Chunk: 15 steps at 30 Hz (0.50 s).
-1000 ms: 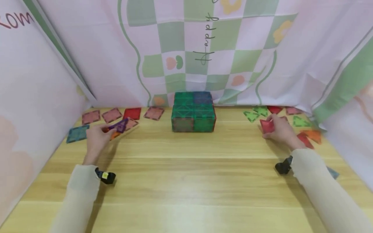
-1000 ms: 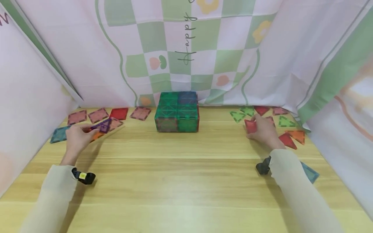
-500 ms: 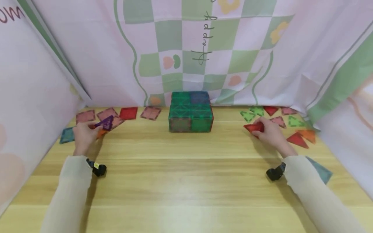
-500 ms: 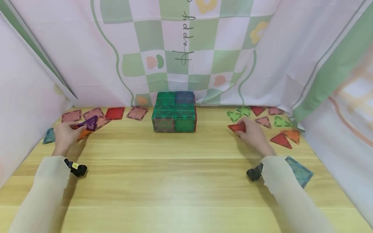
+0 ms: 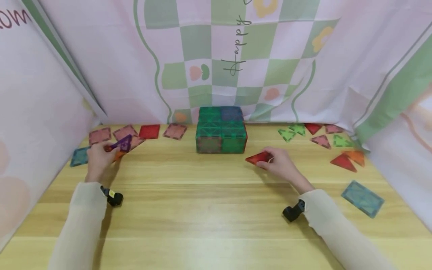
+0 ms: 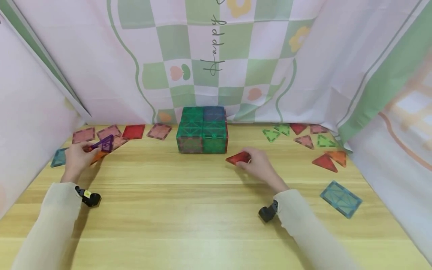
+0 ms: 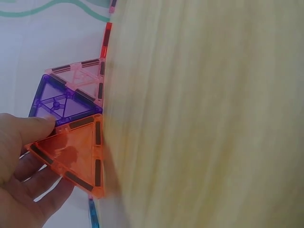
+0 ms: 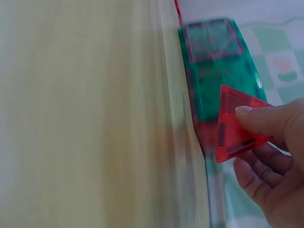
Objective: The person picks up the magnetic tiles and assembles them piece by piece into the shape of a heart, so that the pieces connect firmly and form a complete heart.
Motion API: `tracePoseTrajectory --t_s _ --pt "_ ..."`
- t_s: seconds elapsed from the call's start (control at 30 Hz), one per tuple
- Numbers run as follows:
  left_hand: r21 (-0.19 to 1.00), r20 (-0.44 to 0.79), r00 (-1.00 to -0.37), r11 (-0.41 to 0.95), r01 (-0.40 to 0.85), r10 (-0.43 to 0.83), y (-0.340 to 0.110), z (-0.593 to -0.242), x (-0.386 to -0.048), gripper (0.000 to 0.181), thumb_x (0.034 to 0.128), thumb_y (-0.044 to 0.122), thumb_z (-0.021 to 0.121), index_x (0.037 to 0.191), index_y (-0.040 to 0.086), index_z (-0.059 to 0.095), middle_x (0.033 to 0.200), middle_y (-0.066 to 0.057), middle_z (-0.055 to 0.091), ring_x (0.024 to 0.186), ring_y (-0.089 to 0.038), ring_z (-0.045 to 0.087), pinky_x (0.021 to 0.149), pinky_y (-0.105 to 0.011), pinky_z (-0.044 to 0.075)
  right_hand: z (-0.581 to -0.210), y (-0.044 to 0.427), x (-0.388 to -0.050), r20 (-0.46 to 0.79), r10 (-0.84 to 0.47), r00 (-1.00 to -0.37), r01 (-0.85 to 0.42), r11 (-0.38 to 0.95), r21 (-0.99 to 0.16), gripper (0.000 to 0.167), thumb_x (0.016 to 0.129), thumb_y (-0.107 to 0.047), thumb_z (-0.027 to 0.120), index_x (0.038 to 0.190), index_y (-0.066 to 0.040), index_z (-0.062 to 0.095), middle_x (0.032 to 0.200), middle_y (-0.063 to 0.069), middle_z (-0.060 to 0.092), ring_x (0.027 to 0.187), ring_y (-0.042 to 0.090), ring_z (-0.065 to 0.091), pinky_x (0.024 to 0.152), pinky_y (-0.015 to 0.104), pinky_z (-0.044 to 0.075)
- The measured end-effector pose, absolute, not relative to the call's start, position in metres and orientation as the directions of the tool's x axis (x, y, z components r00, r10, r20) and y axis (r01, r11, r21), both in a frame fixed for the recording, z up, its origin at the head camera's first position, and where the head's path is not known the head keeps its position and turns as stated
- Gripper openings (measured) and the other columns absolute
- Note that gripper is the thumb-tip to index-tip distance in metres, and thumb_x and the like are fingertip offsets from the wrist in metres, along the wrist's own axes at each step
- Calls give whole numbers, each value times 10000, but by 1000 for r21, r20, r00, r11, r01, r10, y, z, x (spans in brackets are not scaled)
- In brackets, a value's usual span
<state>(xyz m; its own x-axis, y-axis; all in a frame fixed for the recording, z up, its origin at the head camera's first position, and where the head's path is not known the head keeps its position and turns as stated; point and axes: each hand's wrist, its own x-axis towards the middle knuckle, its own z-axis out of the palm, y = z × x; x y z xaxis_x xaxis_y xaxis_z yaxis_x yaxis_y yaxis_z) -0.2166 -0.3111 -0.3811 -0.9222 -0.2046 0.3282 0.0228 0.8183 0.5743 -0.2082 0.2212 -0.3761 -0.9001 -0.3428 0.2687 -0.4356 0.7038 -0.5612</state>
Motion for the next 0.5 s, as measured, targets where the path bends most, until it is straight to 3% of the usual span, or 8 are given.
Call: tracePoseTrajectory --t_s 0.3,0.5 --pt "567 314 -927 824 9 -206 -313 -381 -216 259 904 129 606 1041 -81 671 917 -292 670 753 -353 617 571 -256 429 -379 173 -197 171 -443 -880 -441 631 -638 136 809 -66 730 922 -9 681 815 82 680 752 150 612 656 250 522" --pt "568 337 -921 822 33 -196 -314 -383 -215 273 875 88 613 1075 -96 641 920 -314 655 784 -404 621 622 -331 474 -378 153 -192 128 -486 -865 -441 611 -658 118 809 -63 720 921 -38 693 819 51 676 739 121 594 663 254 520"
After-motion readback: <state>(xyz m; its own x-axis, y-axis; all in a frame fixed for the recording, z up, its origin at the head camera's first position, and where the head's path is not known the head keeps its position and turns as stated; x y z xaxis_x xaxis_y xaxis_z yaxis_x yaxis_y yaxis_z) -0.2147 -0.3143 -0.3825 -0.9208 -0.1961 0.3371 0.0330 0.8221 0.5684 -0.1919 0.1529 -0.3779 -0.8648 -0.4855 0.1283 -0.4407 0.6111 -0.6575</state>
